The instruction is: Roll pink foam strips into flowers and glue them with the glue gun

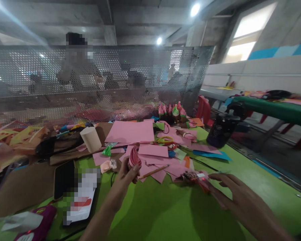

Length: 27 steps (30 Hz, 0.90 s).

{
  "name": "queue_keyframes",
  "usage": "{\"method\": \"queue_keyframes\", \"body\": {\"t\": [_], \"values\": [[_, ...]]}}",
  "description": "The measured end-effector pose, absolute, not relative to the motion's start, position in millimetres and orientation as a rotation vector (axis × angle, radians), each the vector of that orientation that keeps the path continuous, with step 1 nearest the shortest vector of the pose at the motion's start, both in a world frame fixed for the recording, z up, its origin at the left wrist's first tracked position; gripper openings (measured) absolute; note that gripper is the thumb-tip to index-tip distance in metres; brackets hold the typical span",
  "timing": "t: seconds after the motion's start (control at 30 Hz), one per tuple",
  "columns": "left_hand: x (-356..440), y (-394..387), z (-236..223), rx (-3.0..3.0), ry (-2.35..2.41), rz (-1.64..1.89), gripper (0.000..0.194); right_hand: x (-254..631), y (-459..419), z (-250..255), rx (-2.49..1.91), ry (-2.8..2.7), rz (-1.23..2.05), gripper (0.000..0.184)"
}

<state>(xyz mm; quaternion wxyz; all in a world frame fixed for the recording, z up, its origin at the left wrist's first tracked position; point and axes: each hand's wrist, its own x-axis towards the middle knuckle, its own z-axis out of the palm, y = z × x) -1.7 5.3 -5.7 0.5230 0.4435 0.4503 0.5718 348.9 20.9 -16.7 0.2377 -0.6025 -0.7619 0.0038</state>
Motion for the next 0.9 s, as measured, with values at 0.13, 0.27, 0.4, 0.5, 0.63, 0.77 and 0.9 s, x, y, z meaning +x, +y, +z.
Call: {"method": "queue_keyframes", "body": {"t": [0.13,0.27,0.4,0.5,0.63,0.77,0.9], "values": [[-3,5,-9,1.037,1.071,1.358,0.035,320,17,-3,-1.481,-2.125,-0.019,0.029],[-6,5,-12,1.069,1.076,1.335,0.034,282,18,11,-1.350,-2.179,0.019,0.023],[-5,3,-7,1.097,1.135,1.320,0.042,274,20,12,-1.343,-2.170,0.003,0.024],[-3,0,-1,1.112,1.206,1.276,0.050,289,19,7,-1.411,-2.146,-0.020,0.028],[-4,-2,-1,1.165,1.217,1.256,0.057,321,16,-6,-1.609,-2.073,-0.087,0.037],[-6,0,-7,1.176,1.207,1.268,0.053,350,14,-25,-1.733,-2.101,-0.004,0.037],[-5,4,-9,1.215,1.128,1.249,0.052,354,12,-33,-1.740,-2.139,0.142,0.040]]}}
